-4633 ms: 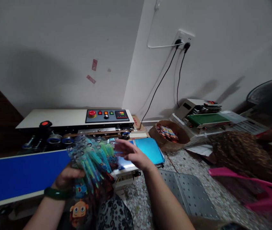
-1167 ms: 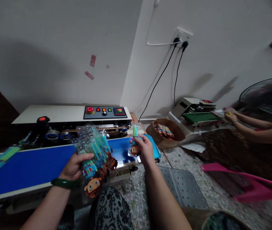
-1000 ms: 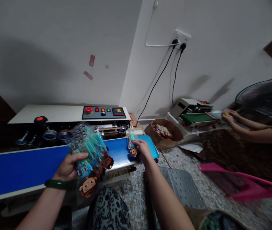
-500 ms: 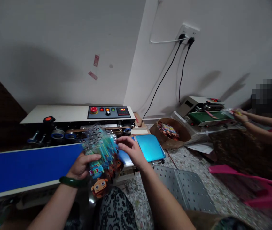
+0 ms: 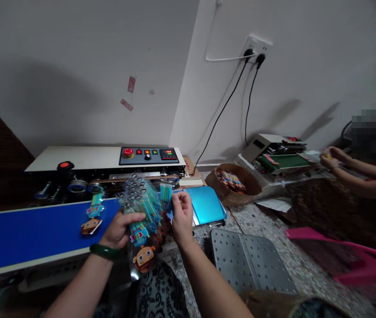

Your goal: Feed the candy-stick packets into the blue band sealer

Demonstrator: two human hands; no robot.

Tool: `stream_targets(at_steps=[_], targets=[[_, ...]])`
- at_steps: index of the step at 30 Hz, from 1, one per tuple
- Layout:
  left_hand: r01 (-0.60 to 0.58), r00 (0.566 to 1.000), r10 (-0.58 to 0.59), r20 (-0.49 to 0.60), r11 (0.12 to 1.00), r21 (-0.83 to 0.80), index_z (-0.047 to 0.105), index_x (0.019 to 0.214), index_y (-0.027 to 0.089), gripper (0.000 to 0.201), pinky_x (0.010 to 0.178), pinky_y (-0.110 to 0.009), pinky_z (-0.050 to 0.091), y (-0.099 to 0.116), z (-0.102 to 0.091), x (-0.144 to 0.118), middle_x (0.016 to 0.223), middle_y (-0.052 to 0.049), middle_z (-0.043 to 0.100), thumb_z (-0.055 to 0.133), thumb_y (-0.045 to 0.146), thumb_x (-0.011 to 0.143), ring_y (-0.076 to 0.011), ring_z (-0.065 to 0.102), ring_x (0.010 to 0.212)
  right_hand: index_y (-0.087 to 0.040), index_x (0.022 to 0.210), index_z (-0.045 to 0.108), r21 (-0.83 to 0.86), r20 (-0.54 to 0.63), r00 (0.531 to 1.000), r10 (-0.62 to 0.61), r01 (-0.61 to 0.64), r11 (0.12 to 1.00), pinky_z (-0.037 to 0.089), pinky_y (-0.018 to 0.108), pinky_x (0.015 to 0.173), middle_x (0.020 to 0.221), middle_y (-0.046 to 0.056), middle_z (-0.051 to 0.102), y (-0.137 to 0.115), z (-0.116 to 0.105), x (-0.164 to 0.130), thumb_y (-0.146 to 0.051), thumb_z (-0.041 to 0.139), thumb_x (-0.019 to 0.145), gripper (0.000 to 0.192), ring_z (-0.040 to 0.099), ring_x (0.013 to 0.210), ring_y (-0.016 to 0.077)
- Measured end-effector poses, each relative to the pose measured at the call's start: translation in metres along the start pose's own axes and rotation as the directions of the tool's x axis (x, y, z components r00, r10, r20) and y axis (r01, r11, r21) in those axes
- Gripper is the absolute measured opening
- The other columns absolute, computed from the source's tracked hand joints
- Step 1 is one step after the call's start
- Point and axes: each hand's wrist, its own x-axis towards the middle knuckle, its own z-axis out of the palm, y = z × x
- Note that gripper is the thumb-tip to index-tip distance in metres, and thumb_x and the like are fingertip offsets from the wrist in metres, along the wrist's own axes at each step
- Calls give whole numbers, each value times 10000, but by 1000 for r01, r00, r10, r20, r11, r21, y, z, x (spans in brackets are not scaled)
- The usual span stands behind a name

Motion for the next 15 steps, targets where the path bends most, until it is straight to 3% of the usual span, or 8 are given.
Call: stream_targets(at_steps=[3,5,8,10,15], targets=[[-2,1000,2,8,1000,-1,628,946,110,435,672,-385,540,0,1,0,800,-73,703,698,66,519,-269,651,743,-173,789,512,6,143,978,154,-157,988,398,196,578,653,-35,551,3,-2,-2,-326,623,698,210,502,592,92],[11,1000,-11,2,1000,10,626,949,106,436,667,-385,542,0,0,1,792,-75,703,698,67,521,-269,652,735,-164,776,530,11,173,963,206,-211,978,418,204,586,665,-24,574,5,-4,0,-333,642,673,227,524,605,102],[15,999,-14,-47,1000,18,630,919,104,419,630,-371,547,0,-4,3,763,-70,702,697,63,508,-258,655,689,-178,781,519,68,-10,988,152,-151,986,450,222,592,696,-28,589,6,-18,12,-370,623,676,243,557,613,111],[1,996,0,-85,1000,19,635,882,104,390,585,-350,549,3,-9,3,731,-64,701,698,65,499,-250,655,650,-192,817,495,75,-100,979,176,-169,983,465,235,560,705,-31,600,7,-34,27,-371,624,657,272,576,592,123],[36,997,-37,-67,999,-20,641,856,112,384,579,-364,551,13,-16,-2,727,-65,705,693,67,479,-267,656,643,-192,762,476,-179,-125,904,408,-425,887,431,224,436,541,-50,549,19,-74,67,-254,645,560,270,542,458,126]])
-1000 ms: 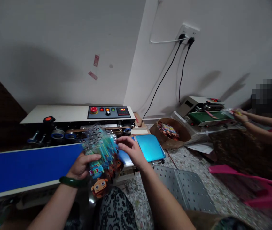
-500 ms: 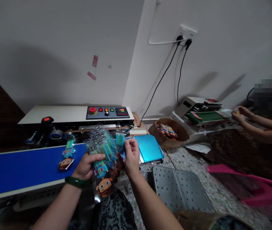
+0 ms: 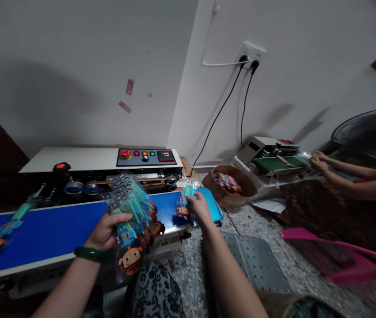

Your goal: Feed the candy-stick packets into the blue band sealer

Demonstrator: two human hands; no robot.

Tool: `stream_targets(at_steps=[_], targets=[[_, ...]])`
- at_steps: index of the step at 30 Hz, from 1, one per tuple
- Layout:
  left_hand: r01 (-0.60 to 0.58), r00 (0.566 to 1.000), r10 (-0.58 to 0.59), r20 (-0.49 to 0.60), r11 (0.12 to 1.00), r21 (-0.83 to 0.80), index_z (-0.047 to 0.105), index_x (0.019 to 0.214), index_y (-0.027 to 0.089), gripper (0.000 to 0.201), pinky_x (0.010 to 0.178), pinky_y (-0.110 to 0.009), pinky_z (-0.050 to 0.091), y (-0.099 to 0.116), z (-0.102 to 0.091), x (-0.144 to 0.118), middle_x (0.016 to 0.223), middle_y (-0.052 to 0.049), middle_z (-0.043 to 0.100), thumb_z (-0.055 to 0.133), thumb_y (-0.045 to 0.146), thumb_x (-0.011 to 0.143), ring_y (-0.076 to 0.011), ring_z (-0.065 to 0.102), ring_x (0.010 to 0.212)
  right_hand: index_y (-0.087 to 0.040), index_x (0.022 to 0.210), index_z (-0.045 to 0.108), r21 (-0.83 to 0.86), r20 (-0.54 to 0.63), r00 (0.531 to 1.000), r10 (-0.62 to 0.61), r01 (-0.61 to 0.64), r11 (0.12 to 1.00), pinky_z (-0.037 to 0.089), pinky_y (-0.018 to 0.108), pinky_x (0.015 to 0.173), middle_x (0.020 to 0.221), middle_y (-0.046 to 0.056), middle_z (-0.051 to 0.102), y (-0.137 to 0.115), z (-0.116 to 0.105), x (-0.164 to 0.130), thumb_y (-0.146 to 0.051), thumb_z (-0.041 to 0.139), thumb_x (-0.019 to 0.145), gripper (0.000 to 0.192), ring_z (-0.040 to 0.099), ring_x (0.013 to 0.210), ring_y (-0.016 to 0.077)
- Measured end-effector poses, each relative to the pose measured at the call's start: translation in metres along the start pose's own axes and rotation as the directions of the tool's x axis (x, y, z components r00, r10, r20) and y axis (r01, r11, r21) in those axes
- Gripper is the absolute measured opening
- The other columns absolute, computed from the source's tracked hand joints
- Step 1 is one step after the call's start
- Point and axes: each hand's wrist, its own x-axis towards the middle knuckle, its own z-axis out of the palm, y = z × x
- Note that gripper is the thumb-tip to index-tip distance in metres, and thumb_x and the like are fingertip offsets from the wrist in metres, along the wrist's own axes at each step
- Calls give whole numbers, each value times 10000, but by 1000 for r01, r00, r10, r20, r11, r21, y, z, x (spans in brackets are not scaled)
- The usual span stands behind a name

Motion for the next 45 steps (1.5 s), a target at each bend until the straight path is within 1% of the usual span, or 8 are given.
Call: stream_targets(at_steps=[7,12,15,18,26,35,40,45], targets=[[21,992,-22,125,1000,5,657,837,115,367,613,-385,552,3,0,-5,752,-77,708,678,63,475,-275,657,639,-122,610,554,-131,178,980,94,-71,989,428,270,438,503,17,553,12,11,29,-230,672,514,187,524,433,145],[43,977,-45,211,999,15,670,827,117,324,625,-391,544,-2,-1,-4,775,-96,707,661,61,508,-298,654,695,-142,771,613,-86,238,971,-27,49,995,453,247,563,687,29,621,-4,29,3,-317,696,570,280,577,632,147],[64,965,-70,253,997,30,670,850,118,329,650,-403,536,-4,3,-4,823,-108,703,655,62,526,-305,650,730,-188,985,602,39,591,803,-76,65,997,467,296,707,956,57,622,-23,35,-33,-378,632,674,366,574,858,182],[66,959,-75,273,997,43,658,907,121,367,714,-423,518,-7,8,-3,881,-116,695,655,60,545,-311,639,793,-197,970,608,18,709,702,-67,77,997,454,274,681,899,28,621,-33,40,-61,-335,658,663,340,562,799,158],[13,978,-28,205,997,75,634,971,130,431,733,-400,518,-14,17,-2,904,-104,691,683,61,549,-300,630,837,-183,715,512,150,540,818,-198,138,979,376,184,532,644,-49,530,-15,48,-70,-279,690,617,225,465,563,83],[4,994,-15,111,995,101,615,1005,131,480,657,-395,542,-11,14,0,823,-83,699,701,67,537,-284,651,753,-188,824,521,228,162,971,-178,139,964,436,215,521,648,-26,566,5,31,-49,-379,645,626,302,514,531,104],[27,998,-31,57,997,75,628,957,121,453,567,-375,549,-6,3,1,729,-66,697,698,68,513,-263,654,641,-177,745,509,34,-12,999,-30,31,999,427,209,453,592,-28,558,12,-1,-9,-296,629,551,258,531,498,118],[5,999,-8,50,999,51,636,931,117,429,537,-356,548,-4,-2,1,709,-67,697,689,58,509,-254,651,604,-162,615,486,-43,21,997,74,-73,996,412,213,410,500,-37,517,11,-2,14,-213,604,518,161,496,410,100]])
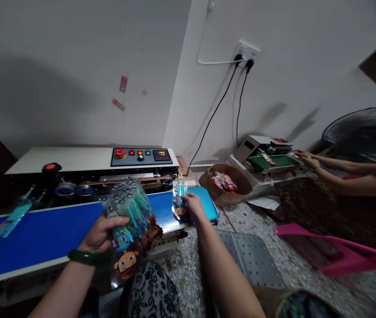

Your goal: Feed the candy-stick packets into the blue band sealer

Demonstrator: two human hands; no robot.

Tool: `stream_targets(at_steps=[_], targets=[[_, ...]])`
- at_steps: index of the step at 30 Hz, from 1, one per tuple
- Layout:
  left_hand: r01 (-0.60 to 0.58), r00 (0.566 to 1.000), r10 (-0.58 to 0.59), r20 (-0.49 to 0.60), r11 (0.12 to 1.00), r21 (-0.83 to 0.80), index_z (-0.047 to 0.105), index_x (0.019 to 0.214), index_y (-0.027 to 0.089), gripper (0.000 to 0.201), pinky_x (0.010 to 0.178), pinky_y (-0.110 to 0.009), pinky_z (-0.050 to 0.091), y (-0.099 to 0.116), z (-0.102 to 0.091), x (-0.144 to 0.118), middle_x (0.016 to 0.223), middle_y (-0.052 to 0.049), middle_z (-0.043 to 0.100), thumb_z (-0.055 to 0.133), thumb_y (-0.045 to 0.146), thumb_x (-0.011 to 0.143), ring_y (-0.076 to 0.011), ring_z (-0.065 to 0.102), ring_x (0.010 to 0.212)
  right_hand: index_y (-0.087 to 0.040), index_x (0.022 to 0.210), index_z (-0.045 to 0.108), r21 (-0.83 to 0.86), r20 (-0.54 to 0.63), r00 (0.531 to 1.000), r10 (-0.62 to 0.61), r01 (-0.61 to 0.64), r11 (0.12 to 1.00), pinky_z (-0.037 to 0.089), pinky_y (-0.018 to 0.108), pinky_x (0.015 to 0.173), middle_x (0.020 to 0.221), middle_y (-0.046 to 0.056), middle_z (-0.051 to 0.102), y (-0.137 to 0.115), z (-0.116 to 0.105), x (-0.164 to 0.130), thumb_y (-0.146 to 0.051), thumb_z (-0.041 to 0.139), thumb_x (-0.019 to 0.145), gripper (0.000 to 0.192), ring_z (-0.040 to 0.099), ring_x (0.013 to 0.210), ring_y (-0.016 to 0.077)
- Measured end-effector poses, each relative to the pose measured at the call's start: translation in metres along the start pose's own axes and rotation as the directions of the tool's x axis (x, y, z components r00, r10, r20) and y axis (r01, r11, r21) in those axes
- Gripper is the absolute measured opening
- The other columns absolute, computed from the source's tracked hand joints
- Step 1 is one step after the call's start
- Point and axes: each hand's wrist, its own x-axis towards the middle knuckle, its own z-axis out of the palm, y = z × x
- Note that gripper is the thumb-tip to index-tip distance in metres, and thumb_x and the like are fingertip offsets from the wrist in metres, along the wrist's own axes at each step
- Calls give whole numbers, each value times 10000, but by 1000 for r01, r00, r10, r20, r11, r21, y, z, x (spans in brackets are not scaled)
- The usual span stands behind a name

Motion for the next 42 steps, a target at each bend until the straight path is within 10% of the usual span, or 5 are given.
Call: stream_targets(at_steps=[11,18,32,37,42], targets=[[1,1000,0,10,999,-36,597,1060,134,567,658,-406,546,4,6,-3,776,-78,708,682,41,507,-293,655,712,-145,751,572,-16,118,990,-73,75,997,448,205,482,619,10,605,-13,31,-10,-280,684,569,253,556,516,105],[16,995,-15,103,1000,-15,591,1081,134,528,721,-426,525,-4,8,1,897,-108,693,668,58,565,-313,636,815,-208,899,635,23,615,751,-241,288,957,475,243,649,870,14,635,-34,48,-81,-331,602,696,240,569,797,148],[-43,999,42,-10,999,-34,606,1027,135,495,672,-390,544,-8,21,3,827,-71,705,692,81,542,-273,653,753,-185,756,550,102,77,891,-447,439,893,422,223,647,738,5,579,-10,57,-85,-409,513,759,227,525,712,137],[-3,1000,4,28,999,-43,605,1017,123,475,703,-405,536,-11,19,4,845,-84,702,686,85,551,-284,647,789,-190,853,550,192,212,905,-368,330,924,447,235,643,743,6,612,-13,54,-83,-353,611,680,246,561,703,142],[0,998,-1,-58,1000,-18,641,875,112,366,584,-352,550,-9,15,4,730,-71,704,697,76,515,-258,658,658,-181,800,540,201,-28,953,-302,302,932,447,223,561,708,-4,599,-11,29,-59,-332,636,624,251,568,634,136]])
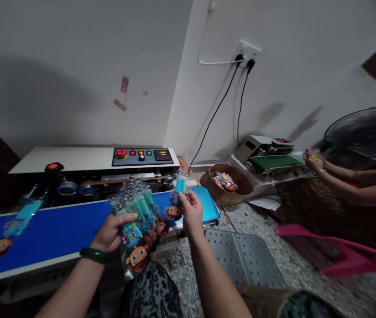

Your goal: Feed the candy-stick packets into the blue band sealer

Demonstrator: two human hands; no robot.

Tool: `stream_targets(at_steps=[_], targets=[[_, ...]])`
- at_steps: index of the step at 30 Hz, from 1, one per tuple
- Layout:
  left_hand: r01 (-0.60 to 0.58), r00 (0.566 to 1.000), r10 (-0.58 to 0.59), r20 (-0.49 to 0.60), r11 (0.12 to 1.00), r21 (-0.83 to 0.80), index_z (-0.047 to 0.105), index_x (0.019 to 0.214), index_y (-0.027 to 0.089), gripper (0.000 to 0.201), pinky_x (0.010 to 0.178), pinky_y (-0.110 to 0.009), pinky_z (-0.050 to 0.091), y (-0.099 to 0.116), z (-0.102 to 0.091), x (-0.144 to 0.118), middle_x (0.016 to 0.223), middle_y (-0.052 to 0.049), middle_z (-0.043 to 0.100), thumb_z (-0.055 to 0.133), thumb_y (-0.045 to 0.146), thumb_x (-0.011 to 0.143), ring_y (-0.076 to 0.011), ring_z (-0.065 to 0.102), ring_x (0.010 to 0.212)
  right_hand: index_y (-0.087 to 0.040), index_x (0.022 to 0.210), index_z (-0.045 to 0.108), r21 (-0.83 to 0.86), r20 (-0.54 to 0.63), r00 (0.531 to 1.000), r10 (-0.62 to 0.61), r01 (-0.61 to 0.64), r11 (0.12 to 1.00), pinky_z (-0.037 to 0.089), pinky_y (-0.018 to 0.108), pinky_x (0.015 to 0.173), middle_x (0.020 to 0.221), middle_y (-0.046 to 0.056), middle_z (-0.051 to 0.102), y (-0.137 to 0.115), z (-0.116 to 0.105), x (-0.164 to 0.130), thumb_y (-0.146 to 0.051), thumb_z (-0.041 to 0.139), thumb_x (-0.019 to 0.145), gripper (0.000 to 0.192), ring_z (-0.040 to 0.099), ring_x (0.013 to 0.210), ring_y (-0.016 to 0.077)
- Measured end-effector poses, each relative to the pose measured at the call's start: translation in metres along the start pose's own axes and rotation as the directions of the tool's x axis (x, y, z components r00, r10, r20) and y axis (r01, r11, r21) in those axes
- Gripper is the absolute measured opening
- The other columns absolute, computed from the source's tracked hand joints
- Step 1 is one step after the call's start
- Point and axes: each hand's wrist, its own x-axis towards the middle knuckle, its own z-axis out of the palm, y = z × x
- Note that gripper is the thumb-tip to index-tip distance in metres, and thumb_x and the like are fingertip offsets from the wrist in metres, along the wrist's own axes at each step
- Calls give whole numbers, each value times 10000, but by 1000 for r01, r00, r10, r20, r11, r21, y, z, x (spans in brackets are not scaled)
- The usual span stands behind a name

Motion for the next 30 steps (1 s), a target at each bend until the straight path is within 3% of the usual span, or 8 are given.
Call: stream_targets(at_steps=[5,10,14,16,19,21,26,30], targets=[[13,999,-13,-36,1000,-10,646,789,103,297,553,-325,544,7,-7,-2,677,-62,696,695,75,498,-235,653,602,-171,595,478,-164,-30,968,251,-252,954,415,214,451,501,-42,503,13,-30,38,-229,597,558,137,502,447,105],[23,1000,-24,-15,999,-24,646,770,94,275,531,-324,540,7,-9,-1,682,-73,696,695,80,500,-236,650,589,-137,557,528,-250,48,950,307,-287,925,405,247,421,466,-5,514,19,-21,61,-167,604,526,88,484,404,120],[8,1000,-8,-16,1000,-26,644,875,102,377,538,-357,543,3,-8,2,713,-81,702,697,75,503,-263,653,616,-145,617,557,-275,59,973,221,-197,941,407,223,465,556,-2,549,11,-4,56,-202,649,559,123,510,504,118],[-6,1000,6,-9,1000,-20,630,952,114,444,557,-375,545,2,-8,3,739,-82,705,693,74,515,-275,655,643,-165,703,577,-247,153,978,140,-99,964,436,226,532,685,11,591,3,3,42,-274,646,612,158,552,638,138],[-27,999,27,30,999,-20,600,1036,130,510,635,-395,544,0,-5,4,812,-84,704,691,73,537,-285,654,722,-188,789,600,-166,458,889,4,82,983,459,261,671,844,26,612,-10,15,13,-312,640,661,183,563,820,167],[-32,999,33,44,999,-18,588,1059,132,533,674,-403,538,-2,-1,4,839,-85,702,695,74,540,-289,650,759,-185,740,603,-122,544,836,-78,170,978,447,267,724,879,30,608,-15,22,-3,-276,655,658,132,555,866,171],[-22,998,25,49,998,-61,601,1009,113,476,700,-425,531,-5,5,2,834,-93,700,693,88,543,-290,647,773,-175,686,539,-40,369,905,-213,244,969,415,240,741,852,20,596,-8,30,-17,-253,590,726,101,546,826,137],[-3,1000,3,-3,998,-66,637,859,103,339,655,-407,544,-6,4,5,755,-81,703,695,79,525,-269,656,691,-194,767,469,-3,139,976,-168,170,985,371,180,521,615,-53,482,6,26,-16,-342,538,760,163,462,545,78]])
